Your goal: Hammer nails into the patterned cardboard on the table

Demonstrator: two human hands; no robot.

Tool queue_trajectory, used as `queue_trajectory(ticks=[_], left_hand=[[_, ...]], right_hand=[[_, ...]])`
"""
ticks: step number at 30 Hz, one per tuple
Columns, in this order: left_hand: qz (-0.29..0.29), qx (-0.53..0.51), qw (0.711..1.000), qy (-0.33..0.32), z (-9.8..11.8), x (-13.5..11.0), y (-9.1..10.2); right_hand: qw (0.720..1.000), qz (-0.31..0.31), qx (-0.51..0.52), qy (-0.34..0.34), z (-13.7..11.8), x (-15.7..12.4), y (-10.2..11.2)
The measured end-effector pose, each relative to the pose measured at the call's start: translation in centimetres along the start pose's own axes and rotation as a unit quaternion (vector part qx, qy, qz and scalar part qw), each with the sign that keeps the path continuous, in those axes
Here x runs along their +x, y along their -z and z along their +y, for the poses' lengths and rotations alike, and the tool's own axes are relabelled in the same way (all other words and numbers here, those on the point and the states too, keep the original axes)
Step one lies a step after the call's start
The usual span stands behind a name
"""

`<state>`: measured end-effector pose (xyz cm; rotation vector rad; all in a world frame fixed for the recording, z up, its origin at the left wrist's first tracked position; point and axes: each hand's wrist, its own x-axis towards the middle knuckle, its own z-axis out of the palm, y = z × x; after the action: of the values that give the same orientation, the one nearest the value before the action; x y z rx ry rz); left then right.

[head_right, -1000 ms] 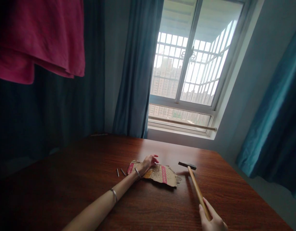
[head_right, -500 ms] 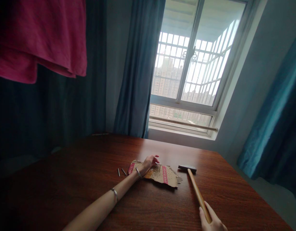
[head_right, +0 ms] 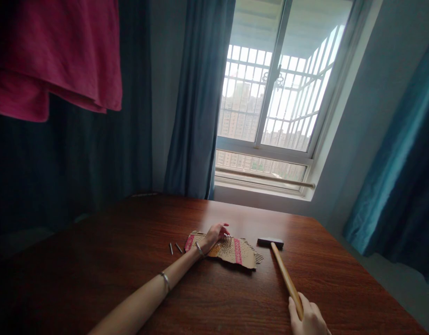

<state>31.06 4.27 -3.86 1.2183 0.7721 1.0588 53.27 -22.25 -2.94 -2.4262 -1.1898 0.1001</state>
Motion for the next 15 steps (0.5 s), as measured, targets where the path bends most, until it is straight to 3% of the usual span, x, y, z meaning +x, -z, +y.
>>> queue_trajectory(ticks=[9, 15], left_hand=[[-0.013, -0.007, 0.999, -0.042, 0.9, -0.7, -0.1], [0.006, -0.017, 0.993, -0.118, 4.0, -1.8, -0.1]], right_hand=[[0.992, 0.103, 0.000, 0.070, 3.6, 1.4, -3.7], [0.988, 0.124, -0.014, 0.090, 4.7, 1.6, -4.7]])
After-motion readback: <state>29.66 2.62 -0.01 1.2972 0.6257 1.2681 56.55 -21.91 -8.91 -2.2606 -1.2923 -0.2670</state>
